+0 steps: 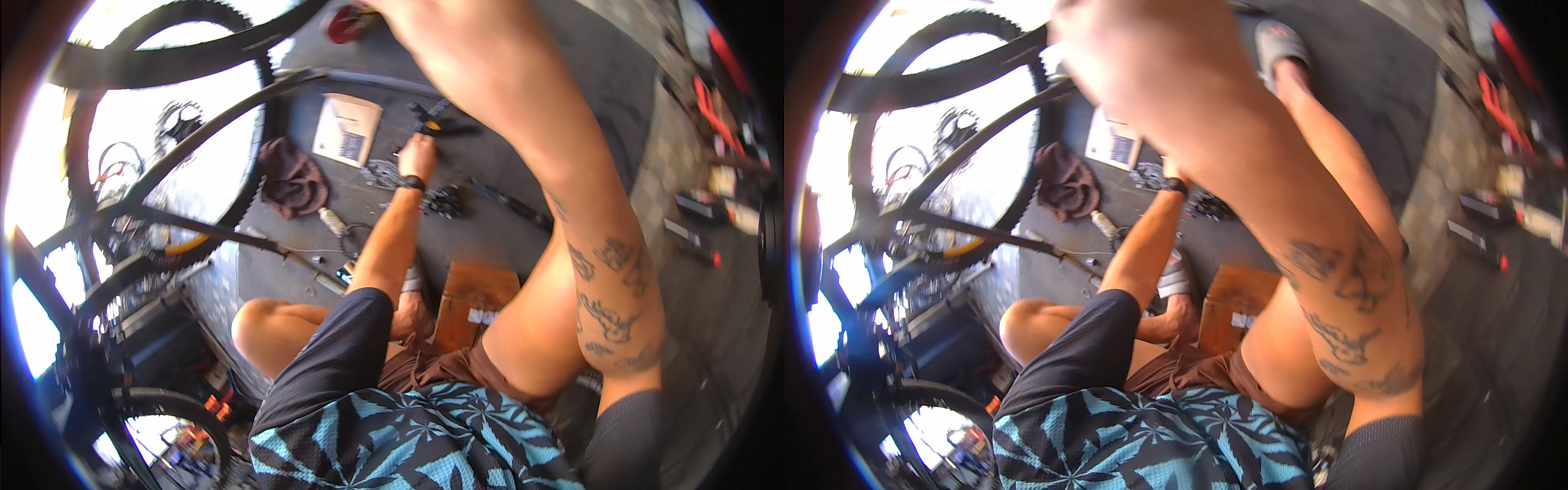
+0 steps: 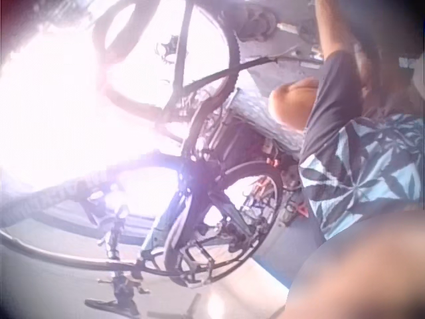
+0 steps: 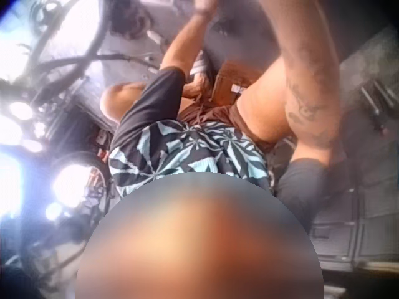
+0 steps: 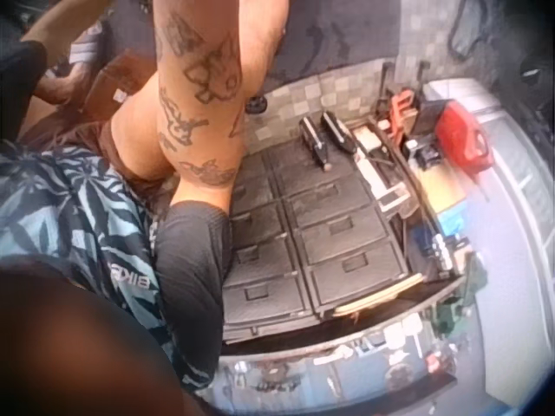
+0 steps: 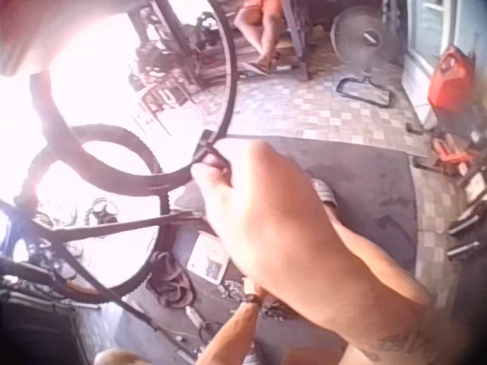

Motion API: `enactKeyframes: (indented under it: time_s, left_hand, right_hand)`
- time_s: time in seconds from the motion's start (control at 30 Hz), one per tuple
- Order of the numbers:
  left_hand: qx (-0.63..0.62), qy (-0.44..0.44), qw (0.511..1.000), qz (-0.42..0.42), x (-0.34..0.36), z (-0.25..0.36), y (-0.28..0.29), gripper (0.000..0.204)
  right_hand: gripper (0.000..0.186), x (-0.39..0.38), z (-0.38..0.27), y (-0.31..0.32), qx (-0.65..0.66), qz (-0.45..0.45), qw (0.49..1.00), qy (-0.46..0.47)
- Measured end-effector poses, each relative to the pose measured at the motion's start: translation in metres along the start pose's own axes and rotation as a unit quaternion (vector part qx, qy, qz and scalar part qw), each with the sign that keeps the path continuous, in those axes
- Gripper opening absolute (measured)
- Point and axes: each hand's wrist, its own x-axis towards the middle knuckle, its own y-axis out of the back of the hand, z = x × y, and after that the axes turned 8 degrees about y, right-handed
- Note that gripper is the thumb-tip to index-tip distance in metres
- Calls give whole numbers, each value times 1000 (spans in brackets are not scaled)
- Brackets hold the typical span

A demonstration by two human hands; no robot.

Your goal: The person sits on the floor and uses a screwdriver to adjust the front derailleur on a bicycle mounted on a stand. They repeatedly tighten and loosen the adjustment screw while checking the alignment of the derailleur cage.

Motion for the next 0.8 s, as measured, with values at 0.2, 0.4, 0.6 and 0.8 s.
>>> enactKeyframes:
  time_s: [0.2,0.4,0.6,0.8]
  left_hand:
    - [-416,305,857,2,-23,12,67,15]
    - [-877,178,420,150,-83,-30,250,16]
    - [-920,-14,340,195,-138,-64,434,23]
    - [-915,-244,316,60,-145,-72,496,30]
  right_hand:
    - [25,-11,-26,-10,-74,-57,993,-70]
    - [21,-30,-61,-65,-53,-45,996,-51]
    - [55,-18,-230,-121,47,-102,947,300]
    - [44,16,-304,-157,17,-83,869,487]
